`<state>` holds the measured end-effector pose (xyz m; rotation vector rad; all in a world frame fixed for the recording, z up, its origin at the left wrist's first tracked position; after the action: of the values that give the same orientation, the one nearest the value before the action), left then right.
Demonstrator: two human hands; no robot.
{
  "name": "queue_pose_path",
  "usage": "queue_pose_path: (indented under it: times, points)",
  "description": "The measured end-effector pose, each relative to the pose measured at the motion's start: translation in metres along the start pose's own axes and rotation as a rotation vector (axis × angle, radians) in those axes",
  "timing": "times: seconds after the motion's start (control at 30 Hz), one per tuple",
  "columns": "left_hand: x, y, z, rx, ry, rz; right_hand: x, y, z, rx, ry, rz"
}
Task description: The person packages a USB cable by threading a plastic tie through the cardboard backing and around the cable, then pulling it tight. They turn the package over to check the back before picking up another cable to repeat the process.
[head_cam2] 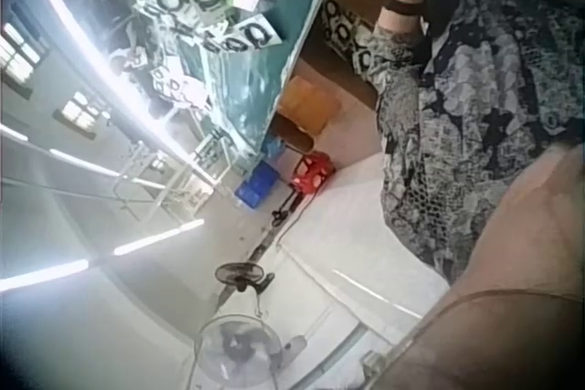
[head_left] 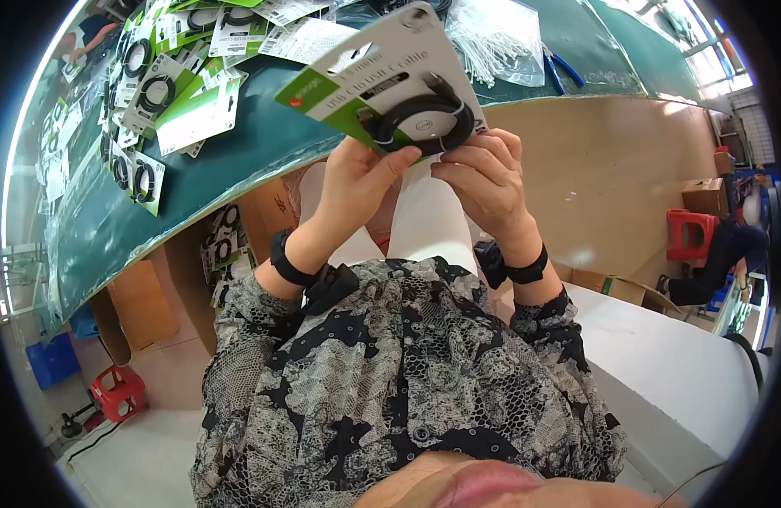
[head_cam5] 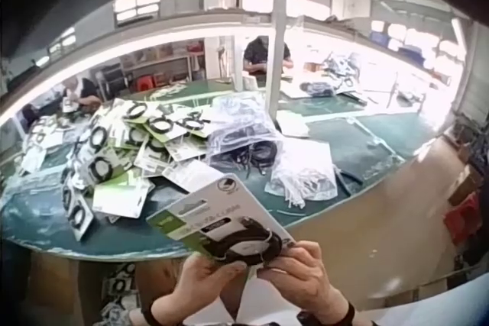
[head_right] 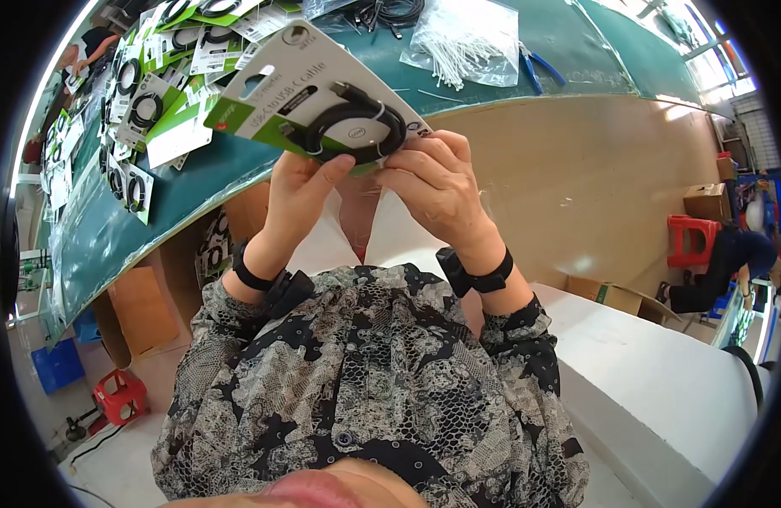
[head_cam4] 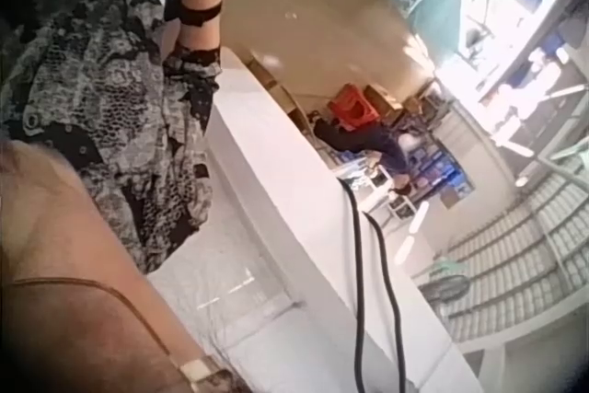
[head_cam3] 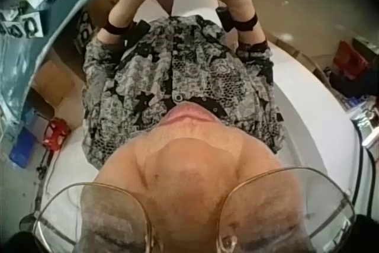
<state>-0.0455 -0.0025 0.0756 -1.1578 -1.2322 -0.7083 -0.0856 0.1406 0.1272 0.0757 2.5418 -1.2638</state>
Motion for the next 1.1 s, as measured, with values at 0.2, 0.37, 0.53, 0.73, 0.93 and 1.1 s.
queue_pose_path:
  times: [0.2, 0.37, 0.53, 0.73, 0.93, 1.1]
  points:
    - [0.023, -0.002, -0.002, -0.01, -0.233, 0.286, 0.013, 0.007, 0.003, 0.06, -0.006, -0.015]
    - [0.067, 0.015, 0.01, -0.026, -0.529, 0.809, 0.037, 0.026, 0.006, 0.141, -0.409, 0.306]
    - [0.062, 0.012, 0.009, -0.041, -0.514, 0.794, 0.051, 0.04, 0.019, 0.231, -0.713, 0.743]
    - [0.048, 0.009, 0.004, -0.038, -0.301, 0.629, 0.026, 0.017, 0.004, 0.161, -0.289, 0.152]
    - [0.071, 0.015, 0.008, -0.001, -0.442, 0.848, 0.026, 0.017, 0.005, 0.129, -0.206, 0.072]
    - [0.074, 0.018, 0.009, -0.027, -0.525, 0.907, 0.03, 0.021, 0.011, 0.074, -0.211, 0.129]
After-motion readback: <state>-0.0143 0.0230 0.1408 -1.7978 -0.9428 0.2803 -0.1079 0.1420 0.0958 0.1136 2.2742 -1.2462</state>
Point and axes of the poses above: each hand's wrist, its own y-axis away from the middle knuckle, its own z-axis out of the palm, x = y × z, the point moved 8 cm from there along -y, towards the middle knuckle, and after that the axes turned 12 degrees about -y, right-handed, at the moved point
